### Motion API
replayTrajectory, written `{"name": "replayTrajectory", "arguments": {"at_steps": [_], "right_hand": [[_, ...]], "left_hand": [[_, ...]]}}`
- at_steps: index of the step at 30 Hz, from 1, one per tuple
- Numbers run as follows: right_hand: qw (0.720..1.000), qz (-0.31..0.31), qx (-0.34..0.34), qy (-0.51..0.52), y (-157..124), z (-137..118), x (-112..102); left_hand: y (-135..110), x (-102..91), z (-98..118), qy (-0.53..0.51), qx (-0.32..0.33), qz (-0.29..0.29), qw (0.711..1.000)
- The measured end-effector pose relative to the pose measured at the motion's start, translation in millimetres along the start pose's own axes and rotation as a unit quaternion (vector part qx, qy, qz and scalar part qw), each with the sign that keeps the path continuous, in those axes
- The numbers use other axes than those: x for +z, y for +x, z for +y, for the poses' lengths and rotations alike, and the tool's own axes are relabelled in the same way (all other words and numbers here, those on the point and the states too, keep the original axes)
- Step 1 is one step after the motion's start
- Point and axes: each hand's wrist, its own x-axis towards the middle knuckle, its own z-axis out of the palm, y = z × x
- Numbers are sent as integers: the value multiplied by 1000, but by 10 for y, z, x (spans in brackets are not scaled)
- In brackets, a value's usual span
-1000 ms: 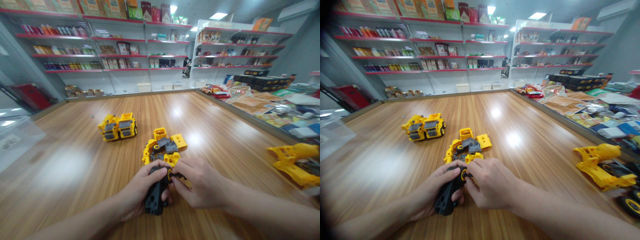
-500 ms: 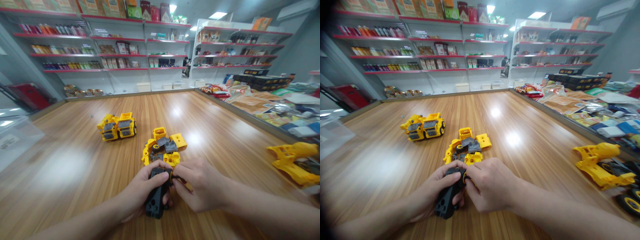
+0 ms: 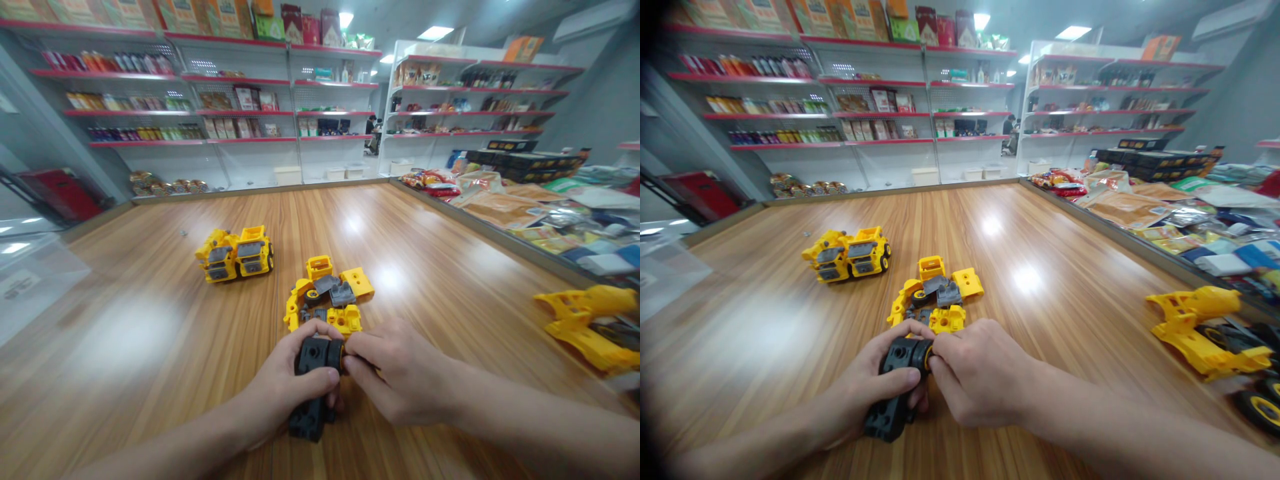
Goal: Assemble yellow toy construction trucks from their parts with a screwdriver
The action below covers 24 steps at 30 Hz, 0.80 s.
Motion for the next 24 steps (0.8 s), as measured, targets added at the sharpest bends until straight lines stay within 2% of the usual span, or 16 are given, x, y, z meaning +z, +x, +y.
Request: {"name": "replayTrajectory", "arguments": {"at_steps": [5, 9, 14, 17, 20, 24], "right_hand": [[1000, 13, 18, 19, -2, -4, 7], [998, 24, 20, 54, 4, -25, -32], [987, 27, 58, 150, 13, -39, -46], [985, 47, 54, 160, 15, -34, -25], [983, 82, 29, 160, 9, -35, -10], [983, 116, 15, 144, 3, -34, -5]], "left_hand": [[-16, 0, 18, 43, 11, 12, 999], [-4, -15, -17, 25, 18, 3, 1000], [2, -39, -37, 7, 10, 2, 1000], [5, -43, -34, 1, 5, 9, 1000], [10, -36, -27, -37, 8, 20, 999], [9, -28, -7, -113, 20, -3, 993]]}}
